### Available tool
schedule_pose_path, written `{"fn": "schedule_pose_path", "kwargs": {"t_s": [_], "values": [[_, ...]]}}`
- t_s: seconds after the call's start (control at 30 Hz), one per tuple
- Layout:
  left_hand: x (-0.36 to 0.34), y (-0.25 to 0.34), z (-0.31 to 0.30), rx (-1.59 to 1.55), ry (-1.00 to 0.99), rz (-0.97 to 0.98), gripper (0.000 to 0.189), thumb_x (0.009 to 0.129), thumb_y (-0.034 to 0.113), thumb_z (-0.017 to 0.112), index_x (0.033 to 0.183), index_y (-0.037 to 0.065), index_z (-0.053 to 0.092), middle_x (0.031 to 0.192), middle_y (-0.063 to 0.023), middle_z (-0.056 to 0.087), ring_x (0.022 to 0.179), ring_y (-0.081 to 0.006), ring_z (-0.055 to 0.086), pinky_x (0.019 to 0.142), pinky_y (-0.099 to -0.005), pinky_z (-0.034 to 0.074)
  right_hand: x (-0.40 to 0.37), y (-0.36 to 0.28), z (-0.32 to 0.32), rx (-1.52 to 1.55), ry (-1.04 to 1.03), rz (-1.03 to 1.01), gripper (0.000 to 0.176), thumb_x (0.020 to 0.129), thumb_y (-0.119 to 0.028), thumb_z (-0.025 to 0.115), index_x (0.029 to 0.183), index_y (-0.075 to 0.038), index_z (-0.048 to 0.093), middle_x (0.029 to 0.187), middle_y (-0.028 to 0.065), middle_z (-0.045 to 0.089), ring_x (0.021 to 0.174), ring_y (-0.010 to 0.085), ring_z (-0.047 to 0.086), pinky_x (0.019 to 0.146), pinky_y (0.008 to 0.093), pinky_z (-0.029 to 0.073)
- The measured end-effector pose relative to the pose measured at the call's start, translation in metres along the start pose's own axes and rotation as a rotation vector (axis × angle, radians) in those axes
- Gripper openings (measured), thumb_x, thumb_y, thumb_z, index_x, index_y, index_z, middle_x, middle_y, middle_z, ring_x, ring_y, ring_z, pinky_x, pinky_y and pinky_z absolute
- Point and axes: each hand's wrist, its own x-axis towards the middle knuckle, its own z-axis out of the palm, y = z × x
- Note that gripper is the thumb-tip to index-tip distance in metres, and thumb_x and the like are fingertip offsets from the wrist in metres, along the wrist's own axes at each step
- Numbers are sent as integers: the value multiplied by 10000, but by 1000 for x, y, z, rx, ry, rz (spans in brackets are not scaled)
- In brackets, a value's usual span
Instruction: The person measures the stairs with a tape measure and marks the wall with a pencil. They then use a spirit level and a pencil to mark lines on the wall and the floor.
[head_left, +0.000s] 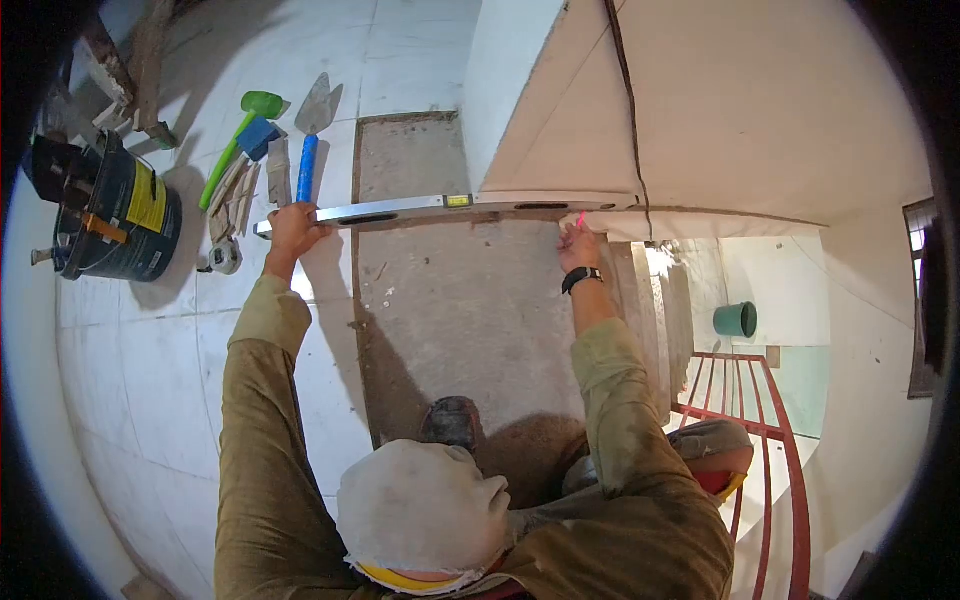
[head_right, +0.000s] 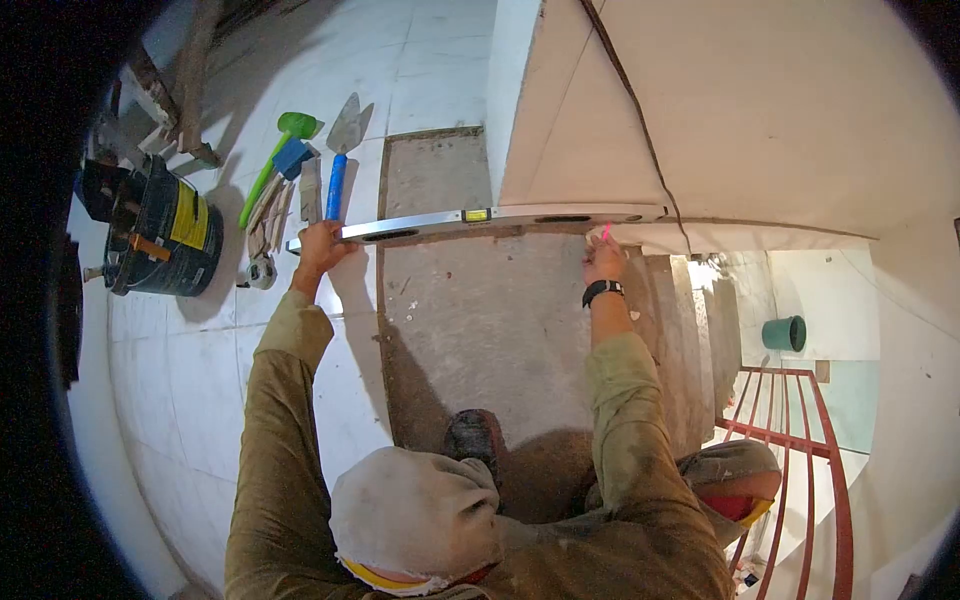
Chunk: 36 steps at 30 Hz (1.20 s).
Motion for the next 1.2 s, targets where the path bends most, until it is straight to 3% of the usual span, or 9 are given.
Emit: {"fn": "schedule_pose_path", "kwargs": {"t_s": [0.17, 0.27, 0.37, 0.47, 0.57, 0.67, 0.97, 1.2], "values": [[-1, -1, 0, -50, -3, -25, 407, 631, 406, 848, 922, 152, 722, 827, -48, 710, 861, -278, 685, 836, -487, 430, -12, -2, 5, -96, 77, -34, 290, 928, -101, 558, 1214, -131, 525, 892, 33, 599, 702, 165, 569, 577, 334, 445], [1, 1, -1, -13, -46, -67, 425, 630, 405, 852, 958, 163, 734, 833, -39, 713, 873, -275, 687, 855, -485, 429, -14, 3, 6, -156, 59, -84, 365, 905, -71, 575, 1268, -102, 569, 905, 78, 659, 696, 176, 620, 546, 317, 473], [0, 0, -2, -15, -20, -47, 440, 630, 418, 850, 974, 167, 738, 841, -37, 713, 879, -271, 686, 870, -488, 428, -27, 6, 13, -224, -51, -57, 392, 916, -113, 596, 1297, -103, 503, 835, 42, 602, 712, 181, 598, 562, 297, 452], [0, 1, -2, -5, -27, -54, 442, 630, 424, 848, 969, 163, 735, 854, -39, 714, 882, -269, 685, 876, -490, 428, -45, 16, 27, -309, -35, -79, 356, 908, -106, 599, 1260, -97, 545, 869, 52, 627, 743, 191, 619, 569, 301, 462], [1, -1, 1, -22, -28, -59, 442, 631, 426, 847, 965, 159, 734, 866, -41, 714, 890, -269, 683, 874, -490, 428, -59, 29, 32, -508, -185, -185, 289, 905, -104, 601, 1193, -88, 598, 910, 56, 647, 776, 191, 640, 583, 311, 477], [2, -3, 3, -41, -10, -50, 439, 631, 424, 848, 960, 156, 733, 869, -43, 714, 898, -271, 681, 870, -490, 427, -75, 36, 54, -410, -54, -79, 272, 900, -107, 603, 1171, -85, 623, 965, 59, 662, 772, 182, 647, 595, 301, 488], [0, 7, -8, 4, -56, -75, 451, 621, 439, 845, 946, 148, 726, 914, -58, 726, 902, -276, 681, 869, -488, 434, -140, 42, 100, -585, -138, -99, 318, 887, -85, 584, 1201, -61, 626, 914, 63, 678, 741, 149, 654, 553, 280, 492], [0, -1, 1, 12, 24, -33, 443, 636, 459, 829, 935, 150, 723, 906, -67, 725, 894, -281, 684, 833, -486, 456, -139, 80, 109, -876, -274, -307, 288, 884, -153, 606, 1152, -72, 670, 841, 88, 703, 712, 168, 678, 592, 305, 537]]}}
